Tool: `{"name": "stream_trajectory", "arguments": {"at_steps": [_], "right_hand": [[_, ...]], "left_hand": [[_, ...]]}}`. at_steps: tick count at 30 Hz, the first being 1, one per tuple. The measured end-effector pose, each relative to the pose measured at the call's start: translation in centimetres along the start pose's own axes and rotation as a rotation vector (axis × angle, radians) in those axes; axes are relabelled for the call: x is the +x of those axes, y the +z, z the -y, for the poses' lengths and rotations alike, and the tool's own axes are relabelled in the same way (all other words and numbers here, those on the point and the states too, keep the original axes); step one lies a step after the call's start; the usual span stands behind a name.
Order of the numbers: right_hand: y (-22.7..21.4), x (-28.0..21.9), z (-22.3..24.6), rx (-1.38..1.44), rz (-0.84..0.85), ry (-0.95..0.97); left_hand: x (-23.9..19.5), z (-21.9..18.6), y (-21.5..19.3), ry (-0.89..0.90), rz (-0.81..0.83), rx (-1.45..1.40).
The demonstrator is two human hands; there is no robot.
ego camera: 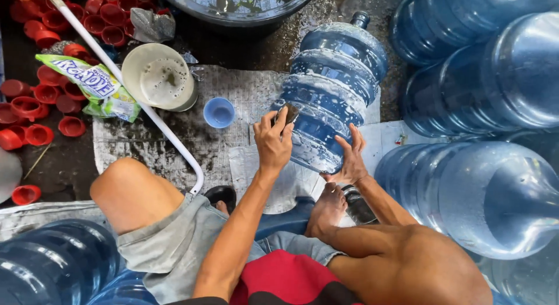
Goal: Scrubbing the outside of a large plastic water jug with a sponge and soap, then rinsing it and cleaning the inside with a brush.
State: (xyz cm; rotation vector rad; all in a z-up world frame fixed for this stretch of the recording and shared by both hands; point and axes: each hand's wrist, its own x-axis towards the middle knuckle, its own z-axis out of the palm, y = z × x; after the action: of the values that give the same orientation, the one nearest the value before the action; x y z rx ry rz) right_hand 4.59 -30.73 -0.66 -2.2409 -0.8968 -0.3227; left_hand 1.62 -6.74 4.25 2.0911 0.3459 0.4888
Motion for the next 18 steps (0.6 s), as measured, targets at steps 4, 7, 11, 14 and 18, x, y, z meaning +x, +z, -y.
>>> {"name": "stream_trajectory", "arguments": {"at_steps": [4, 7, 11, 14, 18], "right_hand": [[1.0, -2.1, 1.1, -0.019, 0.02, 0.138], [1.5, -3.2, 1.2, -0.014, 0.037, 0.174], [1.9, -4.2, 1.0, 0.024, 0.074, 0.211], [0.8, -1.5, 3.7, 0.042, 0.12, 0.276], [-1.2, 4.8, 9.3, -0.09, 0.218, 0.344]], "left_hand": [[0.7, 0.0, 0.2, 0.015, 0.004, -0.092], [1.0, 1.2, -0.8, 0.053, 0.02, -0.197], [0.7, 3.9, -1.5, 0.186, 0.027, -0.013], [1.6, 4.2, -1.9, 0.137, 0.057, -0.014], [2.6, 4.9, -3.9, 0.057, 0.142, 0.018]]}}
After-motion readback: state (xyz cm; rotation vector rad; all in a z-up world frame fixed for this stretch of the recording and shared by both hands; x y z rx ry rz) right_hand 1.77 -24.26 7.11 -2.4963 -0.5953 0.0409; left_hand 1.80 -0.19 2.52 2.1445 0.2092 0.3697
